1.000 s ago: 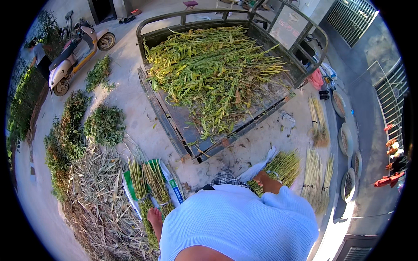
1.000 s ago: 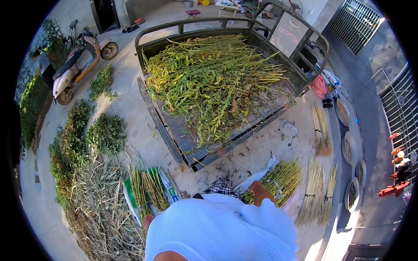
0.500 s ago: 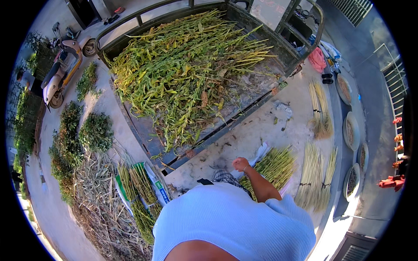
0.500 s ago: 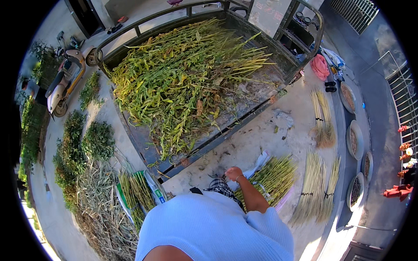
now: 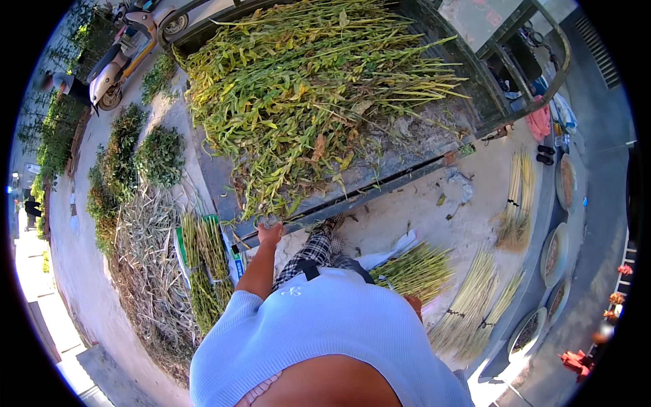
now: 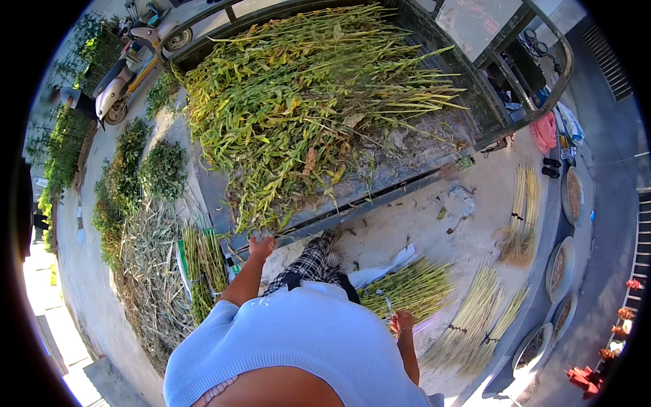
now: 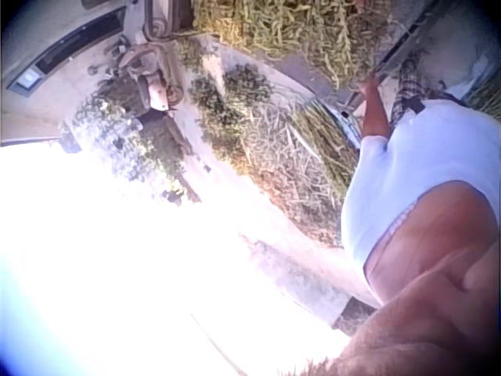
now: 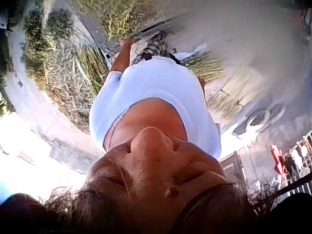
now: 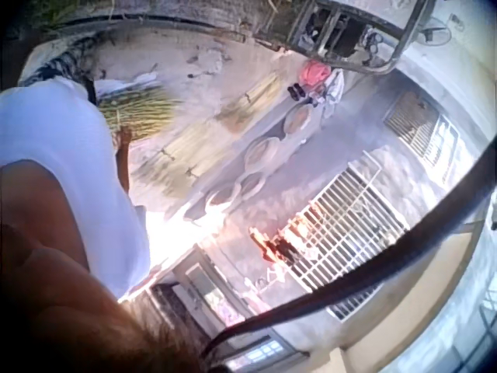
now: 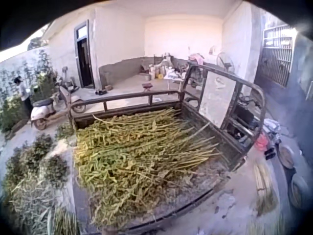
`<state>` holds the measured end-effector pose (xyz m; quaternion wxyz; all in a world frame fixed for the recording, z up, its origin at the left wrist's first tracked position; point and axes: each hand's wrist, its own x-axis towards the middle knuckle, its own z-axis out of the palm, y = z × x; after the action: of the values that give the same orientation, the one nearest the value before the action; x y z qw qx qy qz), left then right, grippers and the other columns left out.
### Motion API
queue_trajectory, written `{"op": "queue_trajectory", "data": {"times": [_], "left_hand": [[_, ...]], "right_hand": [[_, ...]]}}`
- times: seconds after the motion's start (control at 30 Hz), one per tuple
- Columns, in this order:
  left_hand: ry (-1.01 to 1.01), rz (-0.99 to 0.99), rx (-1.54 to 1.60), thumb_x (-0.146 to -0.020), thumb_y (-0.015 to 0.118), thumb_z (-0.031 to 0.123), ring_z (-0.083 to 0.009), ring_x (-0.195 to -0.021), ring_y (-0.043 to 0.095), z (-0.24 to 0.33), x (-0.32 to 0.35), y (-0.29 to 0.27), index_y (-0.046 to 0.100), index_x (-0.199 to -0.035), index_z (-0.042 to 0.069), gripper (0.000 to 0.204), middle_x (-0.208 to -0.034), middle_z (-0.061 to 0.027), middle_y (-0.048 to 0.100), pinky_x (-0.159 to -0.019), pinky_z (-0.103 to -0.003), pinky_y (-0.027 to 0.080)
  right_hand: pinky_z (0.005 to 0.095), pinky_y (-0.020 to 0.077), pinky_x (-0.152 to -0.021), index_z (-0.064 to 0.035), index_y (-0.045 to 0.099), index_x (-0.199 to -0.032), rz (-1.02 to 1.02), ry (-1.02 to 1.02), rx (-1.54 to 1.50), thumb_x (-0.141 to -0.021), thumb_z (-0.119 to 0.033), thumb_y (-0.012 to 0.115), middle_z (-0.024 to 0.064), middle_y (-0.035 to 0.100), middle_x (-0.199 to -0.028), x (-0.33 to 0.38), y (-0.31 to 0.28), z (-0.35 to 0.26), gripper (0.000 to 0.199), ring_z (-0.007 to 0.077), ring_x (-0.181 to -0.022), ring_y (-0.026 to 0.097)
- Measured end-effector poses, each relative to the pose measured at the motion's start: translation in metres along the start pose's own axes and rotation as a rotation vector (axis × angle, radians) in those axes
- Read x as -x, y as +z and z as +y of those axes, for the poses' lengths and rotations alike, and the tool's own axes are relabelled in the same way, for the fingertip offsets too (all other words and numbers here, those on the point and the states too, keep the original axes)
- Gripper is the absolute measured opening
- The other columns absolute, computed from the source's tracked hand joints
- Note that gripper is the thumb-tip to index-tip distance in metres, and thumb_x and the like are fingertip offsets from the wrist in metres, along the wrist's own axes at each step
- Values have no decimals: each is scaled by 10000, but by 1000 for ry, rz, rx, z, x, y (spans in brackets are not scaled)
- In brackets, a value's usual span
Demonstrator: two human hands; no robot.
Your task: The person gathers a bundle of green leafy plants from a cart and ties them together using a white plastic strip. They then move to a scooter seat, pick up a pair of scissors, and cut a piece of light-colored fabric into strips.
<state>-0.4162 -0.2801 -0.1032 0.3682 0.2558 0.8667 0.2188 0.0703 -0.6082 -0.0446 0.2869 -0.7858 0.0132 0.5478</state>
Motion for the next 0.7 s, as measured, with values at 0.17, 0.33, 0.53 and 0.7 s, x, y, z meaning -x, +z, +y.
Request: {"op": "queue_trajectory", "data": {"times": [0.17, 0.33, 0.53, 0.7], "left_hand": [[-371, 49, 96, -612, 816, 313, -345, -940, 584, 136, 53, 109, 350, -1290, 31, 869, -1154, -207, 528, -705, -393, 539], [-619, -166, 602, -815, 671, 222, -325, -1061, 517, 242, 48, 169, 144, -1418, 121, 807, -1289, -192, 398, -792, -399, 561], [-687, -39, 1152, -826, 654, 132, -248, -875, 557, 314, -30, 193, 453, -1123, 35, 372, -1071, -146, 531, -640, -300, 538], [-585, 66, 760, -842, 638, 132, -136, -462, 414, 360, -36, 168, 506, -1153, 53, 347, -753, -77, 586, -413, -270, 368]], "right_hand": [[271, 412, -377, -85, 547, -751, 8, -29, 74, -809, -130, 618, 39, 543, -600, 6, -25, -14, 102, 148, -497, 559], [279, 433, -399, -73, 564, -790, 43, -109, 6, -800, -117, 628, 53, 564, -627, -4, -40, -82, 78, 167, -524, 582], [288, 457, -425, -58, 584, -836, 80, -293, -224, -790, -101, 640, 70, 590, -660, -25, -63, -196, 84, 190, -557, 608], [297, 472, -439, -32, 586, -863, 114, -306, -216, -789, -105, 647, 70, 598, -683, -50, -67, -219, 120, 192, -560, 612]]}}
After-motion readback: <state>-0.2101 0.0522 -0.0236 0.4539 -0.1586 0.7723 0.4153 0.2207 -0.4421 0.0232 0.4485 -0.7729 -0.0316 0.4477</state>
